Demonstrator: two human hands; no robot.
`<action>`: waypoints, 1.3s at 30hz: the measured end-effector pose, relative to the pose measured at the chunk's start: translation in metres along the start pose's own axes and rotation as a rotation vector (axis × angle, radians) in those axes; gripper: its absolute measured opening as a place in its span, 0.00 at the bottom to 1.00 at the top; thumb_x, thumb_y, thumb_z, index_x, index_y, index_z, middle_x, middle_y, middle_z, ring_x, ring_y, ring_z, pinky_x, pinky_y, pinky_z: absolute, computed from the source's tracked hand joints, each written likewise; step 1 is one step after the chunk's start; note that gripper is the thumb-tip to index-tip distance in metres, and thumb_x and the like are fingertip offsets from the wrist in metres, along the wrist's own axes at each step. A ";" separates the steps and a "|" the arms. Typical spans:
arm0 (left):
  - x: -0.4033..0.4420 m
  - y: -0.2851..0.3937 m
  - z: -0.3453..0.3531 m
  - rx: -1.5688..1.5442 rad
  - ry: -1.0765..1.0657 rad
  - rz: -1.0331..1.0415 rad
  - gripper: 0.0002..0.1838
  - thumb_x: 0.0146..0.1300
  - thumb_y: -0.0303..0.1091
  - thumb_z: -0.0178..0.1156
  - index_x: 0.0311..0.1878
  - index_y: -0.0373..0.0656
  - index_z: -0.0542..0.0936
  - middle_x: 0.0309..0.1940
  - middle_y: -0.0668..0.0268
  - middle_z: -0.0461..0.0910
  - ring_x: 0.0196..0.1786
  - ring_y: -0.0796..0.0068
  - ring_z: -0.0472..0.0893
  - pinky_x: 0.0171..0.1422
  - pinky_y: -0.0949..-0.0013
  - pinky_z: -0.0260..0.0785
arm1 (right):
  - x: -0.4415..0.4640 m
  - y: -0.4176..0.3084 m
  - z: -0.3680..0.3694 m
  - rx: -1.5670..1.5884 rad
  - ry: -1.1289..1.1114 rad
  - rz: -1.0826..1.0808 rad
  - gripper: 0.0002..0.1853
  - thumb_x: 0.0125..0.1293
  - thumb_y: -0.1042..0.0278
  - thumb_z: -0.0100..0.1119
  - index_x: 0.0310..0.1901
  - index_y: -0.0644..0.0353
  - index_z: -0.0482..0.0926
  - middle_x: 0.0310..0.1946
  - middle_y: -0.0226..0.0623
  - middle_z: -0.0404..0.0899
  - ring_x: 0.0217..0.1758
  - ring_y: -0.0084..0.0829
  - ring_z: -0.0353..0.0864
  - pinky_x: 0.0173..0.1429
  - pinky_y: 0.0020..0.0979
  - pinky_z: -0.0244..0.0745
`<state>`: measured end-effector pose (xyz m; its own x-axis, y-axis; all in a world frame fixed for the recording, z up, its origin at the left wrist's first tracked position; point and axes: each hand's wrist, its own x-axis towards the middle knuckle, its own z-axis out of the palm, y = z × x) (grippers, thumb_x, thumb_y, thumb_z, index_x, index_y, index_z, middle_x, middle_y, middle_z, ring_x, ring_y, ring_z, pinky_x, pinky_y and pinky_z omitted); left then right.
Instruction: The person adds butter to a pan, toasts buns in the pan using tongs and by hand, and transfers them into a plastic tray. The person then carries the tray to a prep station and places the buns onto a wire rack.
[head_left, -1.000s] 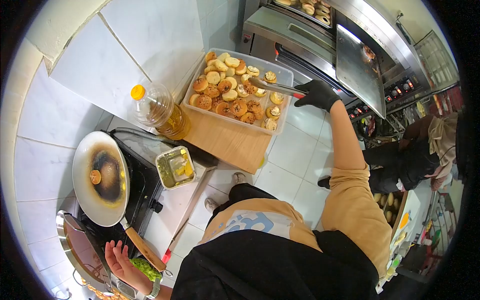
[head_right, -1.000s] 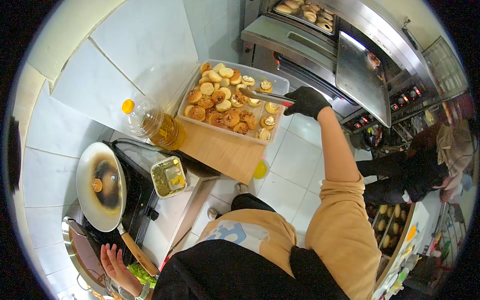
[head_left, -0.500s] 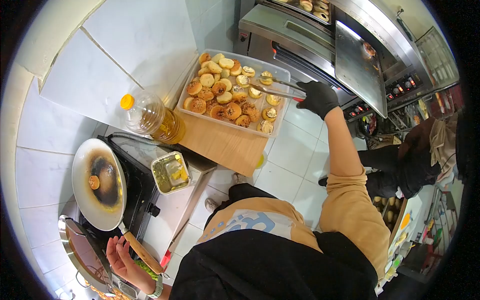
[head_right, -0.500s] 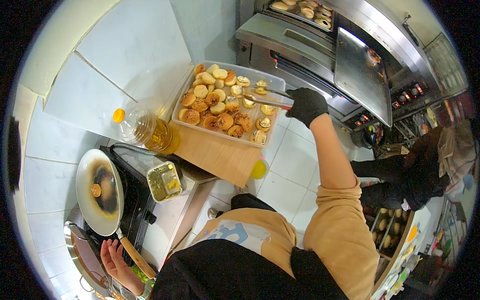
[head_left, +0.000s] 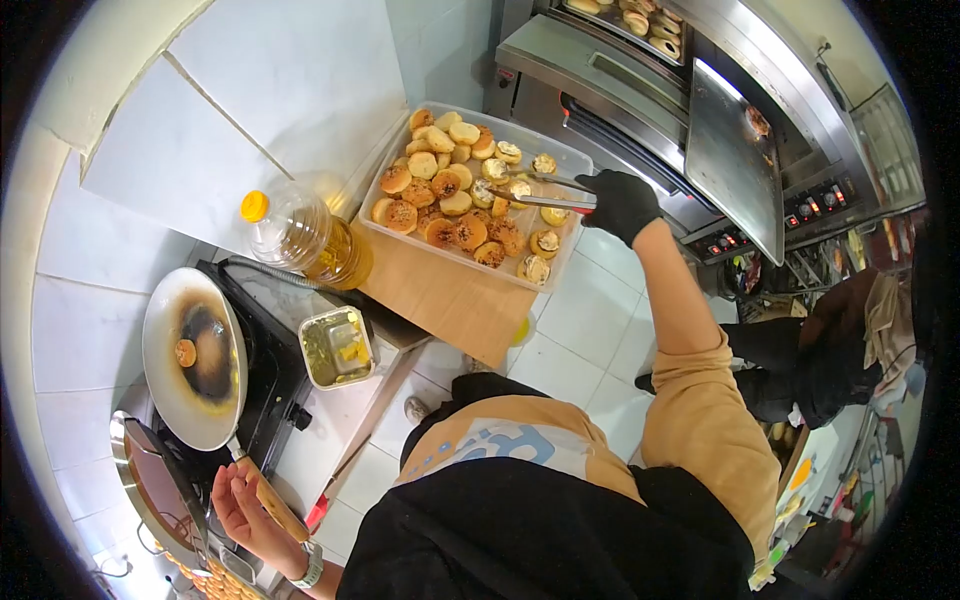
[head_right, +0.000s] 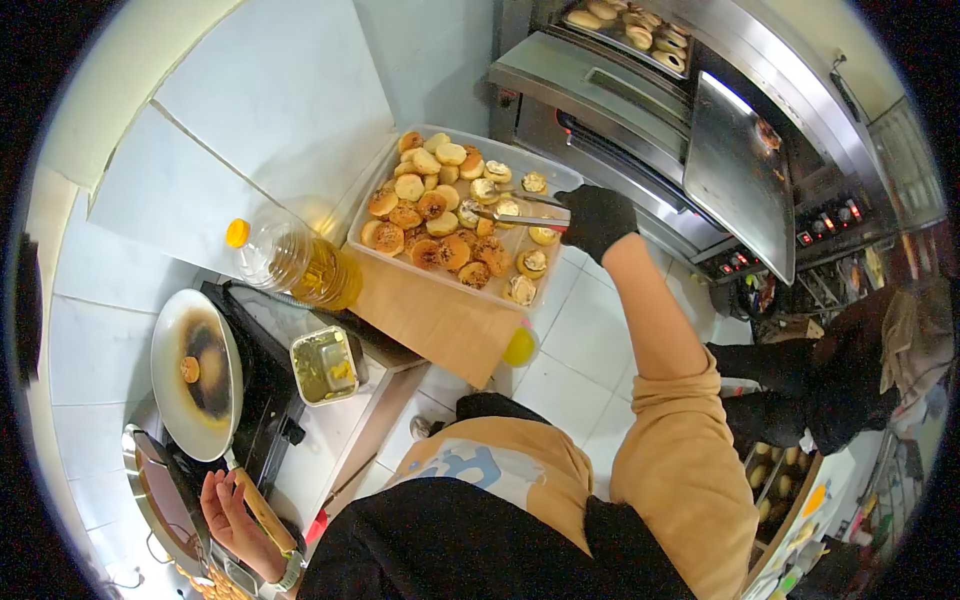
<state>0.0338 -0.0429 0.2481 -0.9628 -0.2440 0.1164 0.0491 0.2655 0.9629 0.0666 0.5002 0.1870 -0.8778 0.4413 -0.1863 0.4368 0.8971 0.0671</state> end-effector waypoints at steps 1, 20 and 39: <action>-0.002 -0.001 0.001 -0.008 0.002 -0.002 0.14 0.66 0.31 0.51 0.52 0.34 0.71 0.44 0.61 0.77 0.46 0.75 0.78 0.51 0.73 0.69 | 0.007 -0.002 0.005 -0.015 -0.022 -0.032 0.32 0.43 0.53 0.69 0.54 0.46 0.74 0.42 0.38 0.77 0.47 0.38 0.76 0.49 0.37 0.71; -0.029 -0.003 0.016 0.063 -0.041 -0.009 0.11 0.65 0.28 0.52 0.48 0.34 0.73 0.41 0.62 0.77 0.44 0.73 0.77 0.49 0.71 0.71 | 0.043 -0.060 0.026 -0.016 0.246 -0.227 0.30 0.43 0.62 0.67 0.53 0.53 0.72 0.36 0.41 0.75 0.40 0.38 0.78 0.40 0.38 0.74; -0.028 -0.048 -0.111 -0.150 0.233 -0.033 0.10 0.63 0.24 0.54 0.47 0.34 0.74 0.38 0.63 0.79 0.43 0.77 0.78 0.49 0.75 0.70 | -0.056 -0.288 -0.163 0.265 0.159 -0.878 0.30 0.43 0.57 0.69 0.53 0.50 0.76 0.32 0.45 0.77 0.36 0.43 0.78 0.41 0.38 0.72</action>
<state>0.0879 -0.1527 0.2261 -0.8782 -0.4628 0.1208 0.0746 0.1170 0.9903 -0.0420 0.2203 0.3375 -0.9229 -0.3779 0.0741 -0.3835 0.8849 -0.2642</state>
